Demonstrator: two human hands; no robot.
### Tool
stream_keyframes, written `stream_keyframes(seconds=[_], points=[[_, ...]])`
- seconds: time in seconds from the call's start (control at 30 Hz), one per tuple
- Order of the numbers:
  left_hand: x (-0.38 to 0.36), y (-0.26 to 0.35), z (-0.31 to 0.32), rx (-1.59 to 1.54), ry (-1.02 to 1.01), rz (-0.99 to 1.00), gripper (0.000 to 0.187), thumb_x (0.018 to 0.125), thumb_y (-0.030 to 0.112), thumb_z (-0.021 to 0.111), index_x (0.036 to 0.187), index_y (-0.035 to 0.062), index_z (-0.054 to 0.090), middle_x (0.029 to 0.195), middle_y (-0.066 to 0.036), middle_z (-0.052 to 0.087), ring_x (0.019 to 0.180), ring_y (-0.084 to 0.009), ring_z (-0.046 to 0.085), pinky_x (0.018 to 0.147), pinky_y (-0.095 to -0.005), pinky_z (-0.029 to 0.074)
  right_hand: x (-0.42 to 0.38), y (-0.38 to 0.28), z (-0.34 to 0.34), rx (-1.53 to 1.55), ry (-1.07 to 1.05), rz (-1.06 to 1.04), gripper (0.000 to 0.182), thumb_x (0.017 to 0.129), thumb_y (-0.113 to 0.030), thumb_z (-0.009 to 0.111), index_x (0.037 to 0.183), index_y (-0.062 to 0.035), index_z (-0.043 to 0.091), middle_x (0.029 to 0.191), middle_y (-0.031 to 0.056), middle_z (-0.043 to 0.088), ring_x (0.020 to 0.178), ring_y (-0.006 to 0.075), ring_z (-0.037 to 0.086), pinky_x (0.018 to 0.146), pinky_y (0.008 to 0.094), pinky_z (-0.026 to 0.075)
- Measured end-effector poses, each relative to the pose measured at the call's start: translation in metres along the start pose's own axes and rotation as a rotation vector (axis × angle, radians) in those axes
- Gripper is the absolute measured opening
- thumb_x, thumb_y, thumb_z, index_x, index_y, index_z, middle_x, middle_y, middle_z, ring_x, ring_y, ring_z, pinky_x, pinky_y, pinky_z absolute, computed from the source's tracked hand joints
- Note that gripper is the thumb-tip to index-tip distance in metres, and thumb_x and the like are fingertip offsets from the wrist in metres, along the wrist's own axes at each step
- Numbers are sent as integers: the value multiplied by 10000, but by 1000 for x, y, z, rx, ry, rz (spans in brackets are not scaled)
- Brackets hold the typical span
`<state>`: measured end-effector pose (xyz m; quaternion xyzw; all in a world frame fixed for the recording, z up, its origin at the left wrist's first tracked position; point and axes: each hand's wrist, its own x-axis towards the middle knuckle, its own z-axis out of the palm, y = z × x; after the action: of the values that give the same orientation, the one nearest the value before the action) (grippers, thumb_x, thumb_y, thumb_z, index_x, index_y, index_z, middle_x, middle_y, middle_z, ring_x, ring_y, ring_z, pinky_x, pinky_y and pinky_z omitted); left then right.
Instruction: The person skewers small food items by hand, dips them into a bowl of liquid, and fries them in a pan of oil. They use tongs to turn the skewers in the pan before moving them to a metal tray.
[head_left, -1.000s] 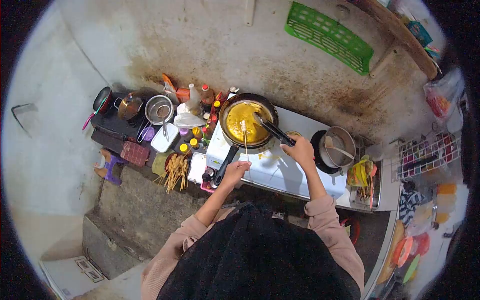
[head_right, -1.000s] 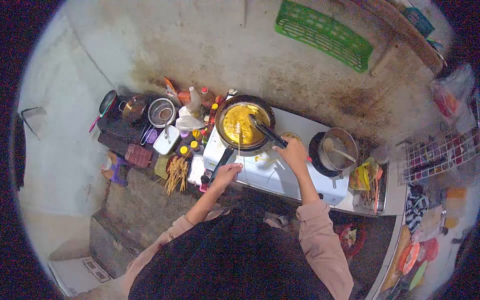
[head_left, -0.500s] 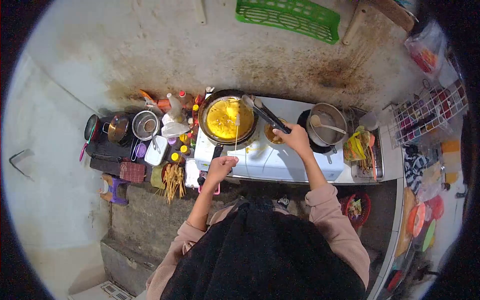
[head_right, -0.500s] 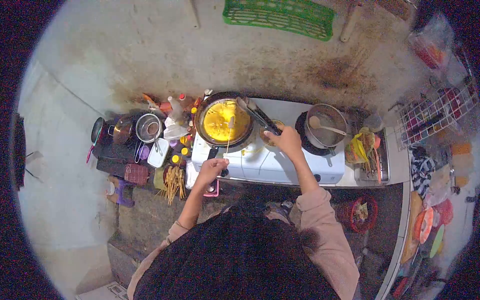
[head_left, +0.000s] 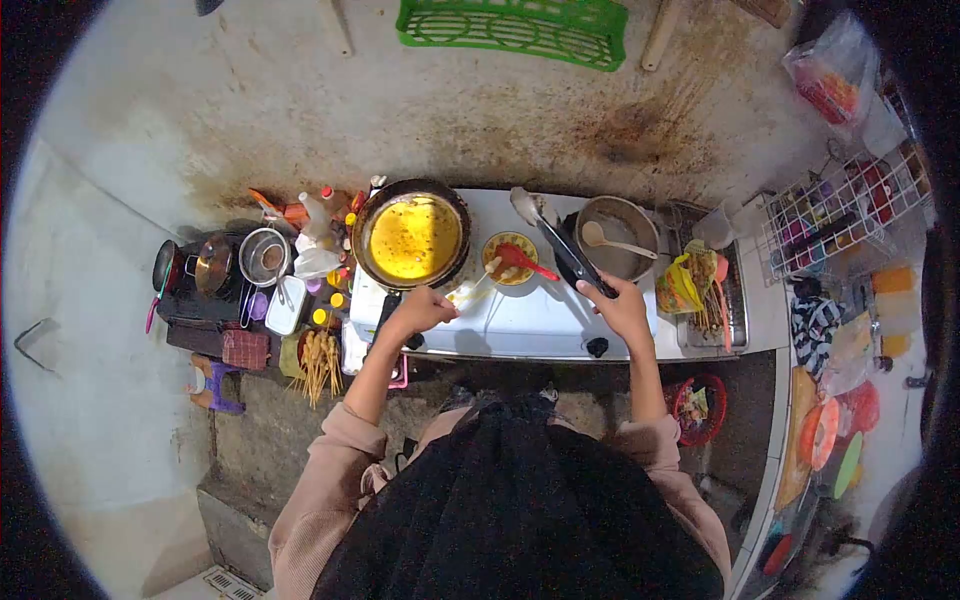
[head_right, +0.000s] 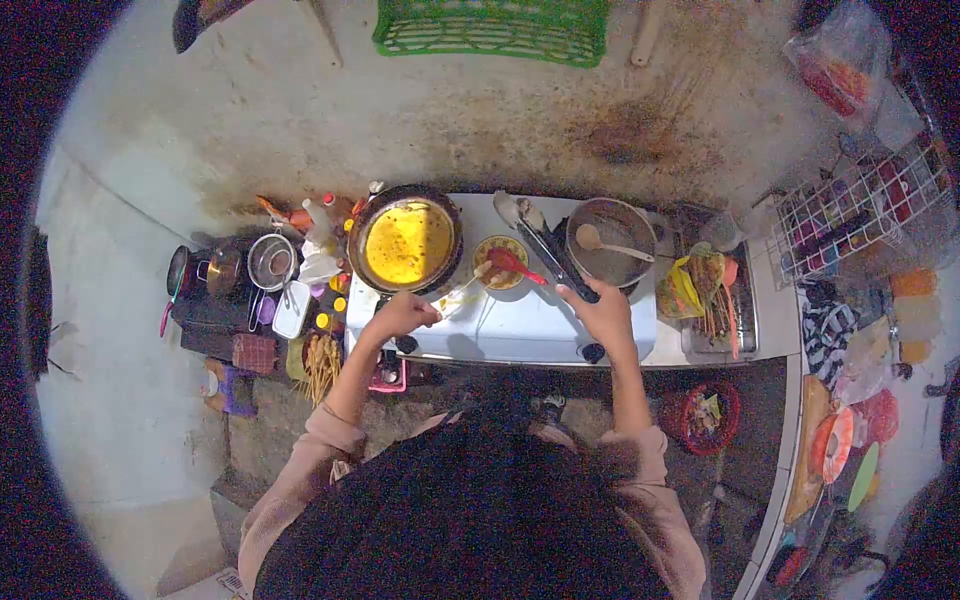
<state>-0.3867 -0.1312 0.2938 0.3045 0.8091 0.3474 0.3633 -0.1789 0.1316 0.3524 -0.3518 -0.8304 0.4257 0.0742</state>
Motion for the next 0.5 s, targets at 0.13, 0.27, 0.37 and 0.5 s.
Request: stream_keyframes(seconds=[0.13,0.27,0.37,0.5], points=[[6,14,-8,128,-22,-12,178,684,216,663,694,38,671,591,-60,617,538,-119,565,543,-263,447,-1,24,-9,-62,83,-86,498,720,-387,666,1042,-13,599,726,64,625,543,86,558,516,220,445],[25,25,0,235,46,-38,195,669,210,656,665,15,655,571,-112,603,537,-194,585,552,-313,460,-7,11,-25,-13,23,-35,496,706,-424,656,1021,-44,610,772,113,631,669,184,585,622,279,450],[39,28,10,275,63,-68,198,669,196,631,690,0,646,629,-165,608,612,-282,608,616,-364,478,-3,17,-29,16,-4,7,484,694,-466,642,999,-90,627,817,156,636,788,278,612,716,332,454],[43,34,31,556,169,-161,240,690,218,617,754,-13,627,774,-218,610,739,-334,613,688,-405,480,-5,17,-35,6,3,30,452,703,-444,644,997,-100,628,810,149,638,783,273,613,709,330,455]])
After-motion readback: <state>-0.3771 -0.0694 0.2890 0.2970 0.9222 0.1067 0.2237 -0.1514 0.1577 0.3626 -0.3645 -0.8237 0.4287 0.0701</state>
